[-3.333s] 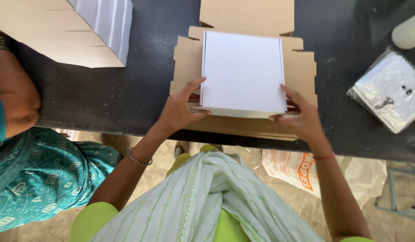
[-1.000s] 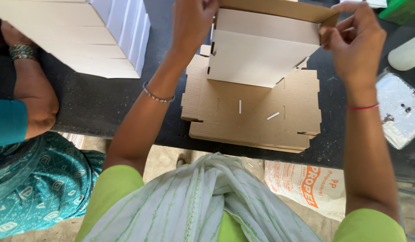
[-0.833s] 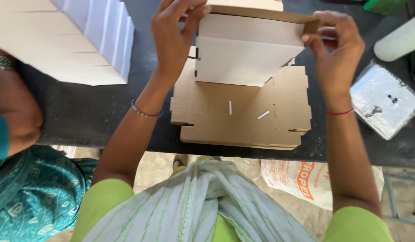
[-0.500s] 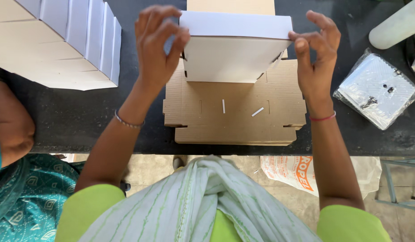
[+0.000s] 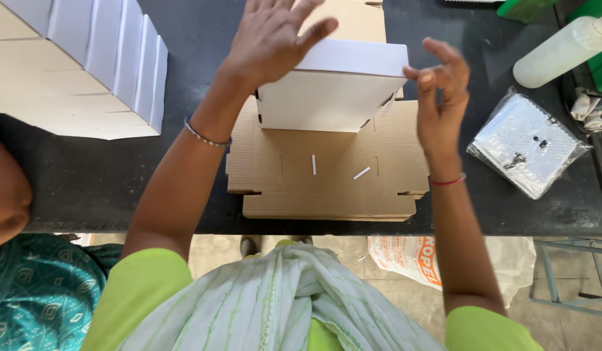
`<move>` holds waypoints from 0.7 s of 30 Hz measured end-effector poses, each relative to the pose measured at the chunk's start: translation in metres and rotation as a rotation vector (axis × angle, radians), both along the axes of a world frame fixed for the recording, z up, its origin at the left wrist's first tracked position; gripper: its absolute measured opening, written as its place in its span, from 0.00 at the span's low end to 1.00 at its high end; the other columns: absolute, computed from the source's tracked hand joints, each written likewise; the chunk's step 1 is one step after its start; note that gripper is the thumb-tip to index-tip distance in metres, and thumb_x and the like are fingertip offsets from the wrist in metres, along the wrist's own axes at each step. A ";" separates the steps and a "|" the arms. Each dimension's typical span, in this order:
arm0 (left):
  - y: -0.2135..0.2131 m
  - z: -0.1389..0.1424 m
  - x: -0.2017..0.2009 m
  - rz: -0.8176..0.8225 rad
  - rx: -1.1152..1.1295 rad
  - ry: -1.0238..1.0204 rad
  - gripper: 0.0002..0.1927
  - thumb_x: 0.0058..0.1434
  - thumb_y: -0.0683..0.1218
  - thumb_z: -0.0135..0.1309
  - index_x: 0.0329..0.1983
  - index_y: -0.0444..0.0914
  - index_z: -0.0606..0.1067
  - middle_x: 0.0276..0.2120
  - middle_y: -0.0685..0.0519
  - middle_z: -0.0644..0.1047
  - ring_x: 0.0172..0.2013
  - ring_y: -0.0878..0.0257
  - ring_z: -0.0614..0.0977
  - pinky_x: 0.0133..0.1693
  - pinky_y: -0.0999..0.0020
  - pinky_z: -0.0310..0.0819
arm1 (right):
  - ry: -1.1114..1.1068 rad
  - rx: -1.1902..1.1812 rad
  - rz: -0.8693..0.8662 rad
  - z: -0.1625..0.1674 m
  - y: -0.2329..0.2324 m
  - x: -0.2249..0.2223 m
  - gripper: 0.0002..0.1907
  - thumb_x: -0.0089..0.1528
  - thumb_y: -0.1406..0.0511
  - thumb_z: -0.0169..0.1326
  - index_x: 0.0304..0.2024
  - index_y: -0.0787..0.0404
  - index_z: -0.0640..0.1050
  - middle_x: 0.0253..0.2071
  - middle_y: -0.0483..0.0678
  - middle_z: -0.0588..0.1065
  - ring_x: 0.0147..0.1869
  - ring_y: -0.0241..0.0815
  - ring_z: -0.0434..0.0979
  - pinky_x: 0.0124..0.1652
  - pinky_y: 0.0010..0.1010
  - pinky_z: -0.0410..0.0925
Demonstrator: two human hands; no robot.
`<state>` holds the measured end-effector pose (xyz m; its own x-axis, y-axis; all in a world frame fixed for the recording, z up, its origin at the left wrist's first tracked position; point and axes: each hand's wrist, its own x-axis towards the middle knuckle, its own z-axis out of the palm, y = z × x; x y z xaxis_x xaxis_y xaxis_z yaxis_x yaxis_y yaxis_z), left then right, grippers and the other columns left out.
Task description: The person folds a flat cardboard carton into an open box and places a white inner box inside it. They then take a square LED panel light, wrap it in clear plastic film, and press the wrapped panel into the assembled box on the work table.
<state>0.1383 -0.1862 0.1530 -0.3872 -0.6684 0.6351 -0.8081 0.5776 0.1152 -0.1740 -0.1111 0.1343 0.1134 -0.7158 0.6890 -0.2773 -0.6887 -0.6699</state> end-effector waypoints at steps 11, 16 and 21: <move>0.027 0.027 -0.005 0.064 0.405 -0.038 0.37 0.71 0.76 0.35 0.48 0.46 0.83 0.39 0.51 0.83 0.42 0.52 0.82 0.44 0.53 0.74 | -0.070 0.185 -0.224 -0.014 0.034 0.007 0.17 0.69 0.68 0.67 0.52 0.64 0.71 0.45 0.47 0.72 0.47 0.33 0.73 0.47 0.22 0.72; 0.028 0.027 -0.010 0.042 0.446 0.057 0.36 0.68 0.76 0.36 0.49 0.48 0.82 0.26 0.53 0.82 0.28 0.58 0.83 0.27 0.57 0.76 | -0.186 0.392 0.037 -0.022 0.034 0.014 0.13 0.67 0.74 0.64 0.41 0.63 0.70 0.36 0.42 0.74 0.38 0.30 0.75 0.41 0.22 0.72; 0.013 0.018 -0.008 0.044 0.574 0.097 0.36 0.68 0.76 0.37 0.49 0.46 0.81 0.24 0.50 0.81 0.28 0.58 0.84 0.30 0.58 0.77 | 1.003 0.867 0.085 0.021 0.082 -0.026 0.08 0.55 0.67 0.63 0.38 0.58 0.84 0.31 0.47 0.84 0.35 0.38 0.84 0.36 0.30 0.73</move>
